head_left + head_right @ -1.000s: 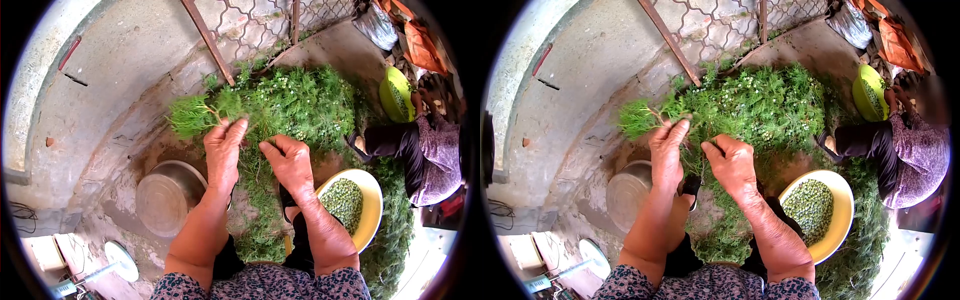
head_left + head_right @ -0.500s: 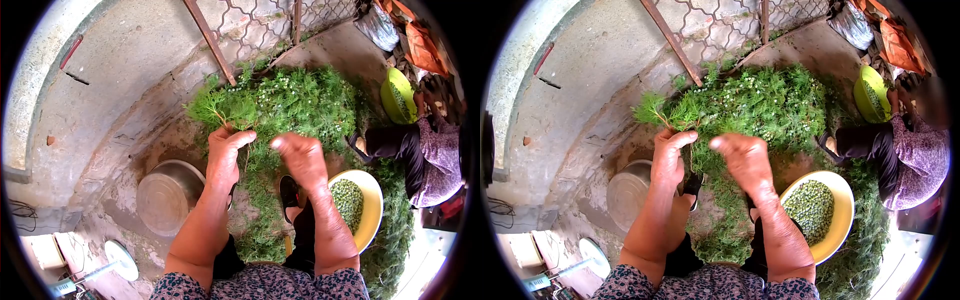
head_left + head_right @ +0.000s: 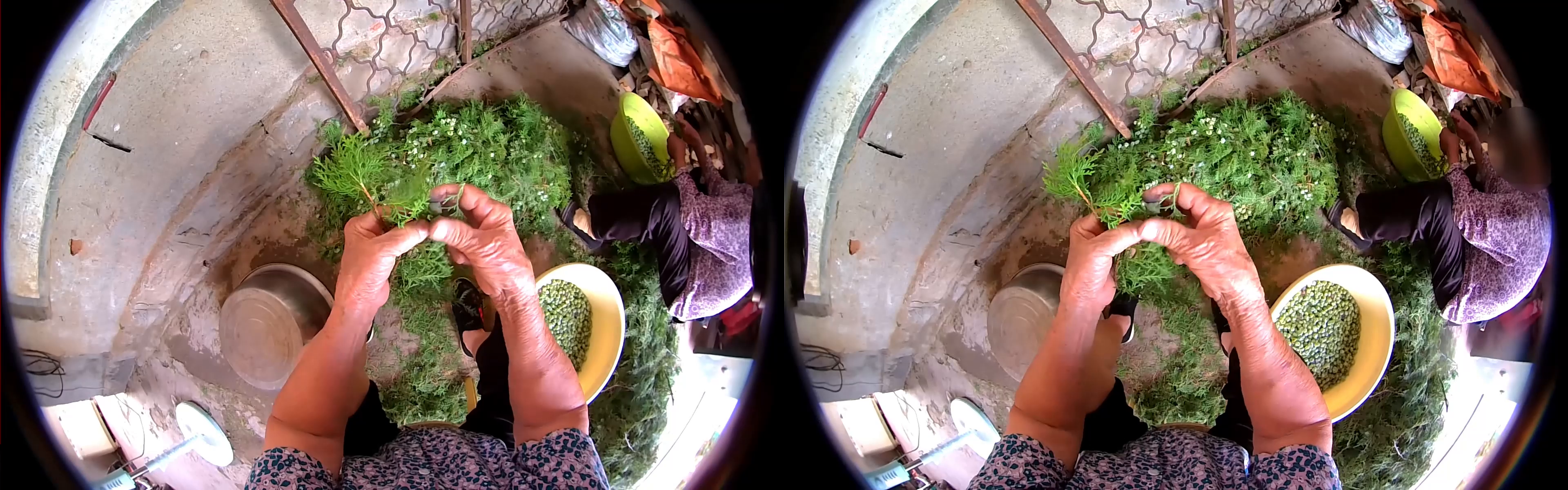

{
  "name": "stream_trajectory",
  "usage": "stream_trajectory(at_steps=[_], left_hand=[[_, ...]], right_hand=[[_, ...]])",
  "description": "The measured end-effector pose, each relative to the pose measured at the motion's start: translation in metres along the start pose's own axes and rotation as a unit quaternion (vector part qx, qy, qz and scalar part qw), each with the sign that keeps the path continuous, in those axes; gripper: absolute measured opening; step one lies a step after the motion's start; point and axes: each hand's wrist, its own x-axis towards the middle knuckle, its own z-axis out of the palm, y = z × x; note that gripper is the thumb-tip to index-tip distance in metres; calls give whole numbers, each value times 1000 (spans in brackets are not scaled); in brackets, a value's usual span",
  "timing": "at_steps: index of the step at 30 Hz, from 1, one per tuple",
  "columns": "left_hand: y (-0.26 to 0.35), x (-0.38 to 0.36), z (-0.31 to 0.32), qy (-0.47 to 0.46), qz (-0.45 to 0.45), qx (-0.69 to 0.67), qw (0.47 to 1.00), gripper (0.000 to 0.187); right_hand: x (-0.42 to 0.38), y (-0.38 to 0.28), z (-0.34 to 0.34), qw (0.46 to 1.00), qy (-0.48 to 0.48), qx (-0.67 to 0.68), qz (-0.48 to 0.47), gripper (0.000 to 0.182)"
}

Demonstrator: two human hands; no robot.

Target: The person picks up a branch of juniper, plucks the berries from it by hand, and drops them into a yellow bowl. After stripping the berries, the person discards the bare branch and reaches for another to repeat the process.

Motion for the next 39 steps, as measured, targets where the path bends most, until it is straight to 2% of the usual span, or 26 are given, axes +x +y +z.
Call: stream_trajectory(at_steps=[2, 4, 8, 10, 15, 17, 19, 20, 22, 24, 26, 28, 30, 31, 32, 33, 34, 37, 38, 39], left_hand=[[-1, -1, 1, -1, 1, -1, 1000, 14], [-3, -1, 2, -3, 3, -3, 1000, 14], [0, -2, 3, -18, -10, -24, 1000, 11], [2, -3, 4, -27, -27, -37, 999, 10], [1, 0, 8, -29, -59, -188, 980, 14], [4, 0, 2, -52, -78, -185, 978, 14], [5, 1, 0, -76, -95, -181, 976, 14], [4, 2, 0, -48, -114, -211, 970, 12], [2, 4, 1, 9, -150, -270, 951, 18], [-4, 8, -5, -5, -150, -295, 944, 18], [-9, 12, -11, -82, -91, -384, 915, 18], [-9, 17, -17, -110, -67, -365, 922, 20], [-4, 15, -17, -11, -51, -355, 933, 19], [-1, 14, -16, 46, -50, -341, 937, 19], [2, 14, -16, 49, -50, -341, 937, 19], [4, 14, -16, 72, -34, -346, 935, 20], [6, 15, -15, 93, -17, -352, 931, 22], [-5, 27, -33, 115, -3, -373, 921, 25], [-3, 27, -32, 121, -1, -381, 917, 26], [5, 23, -25, 156, -19, -386, 909, 25]], right_hand=[[-1, 1, -1, 1000, -21, -5, -7, 32], [-1, 2, -6, 998, -30, 51, 37, 28], [-1, 3, -9, 994, -24, 87, 67, 24], [0, 4, -11, 976, -50, 181, 106, 21], [-2, 2, -6, 961, -40, 242, 124, 19], [-2, 1, -6, 942, -44, 297, 150, 16], [4, 9, -11, 930, -69, 337, 126, 17], [6, 14, -13, 916, -94, 376, 101, 18], [8, 13, -14, 929, -87, 350, 84, 20], [7, 9, -11, 922, -21, 380, 66, 19], [5, 8, -11, 921, -19, 386, 55, 18], [7, 11, -11, 938, 25, 340, 65, 18], [8, 11, -17, 944, 17, 324, 62, 18], [9, 8, -22, 947, 6, 319, 30, 18], [9, 4, -25, 949, -6, 314, -2, 18], [8, -5, -25, 945, 42, 325, -15, 17], [9, -4, -35, 943, 5, 328, -51, 17], [12, -13, -35, 930, 156, 329, -43, 12], [11, -12, -35, 930, 156, 329, -43, 12], [10, -12, -36, 951, 128, 275, -56, 13]])
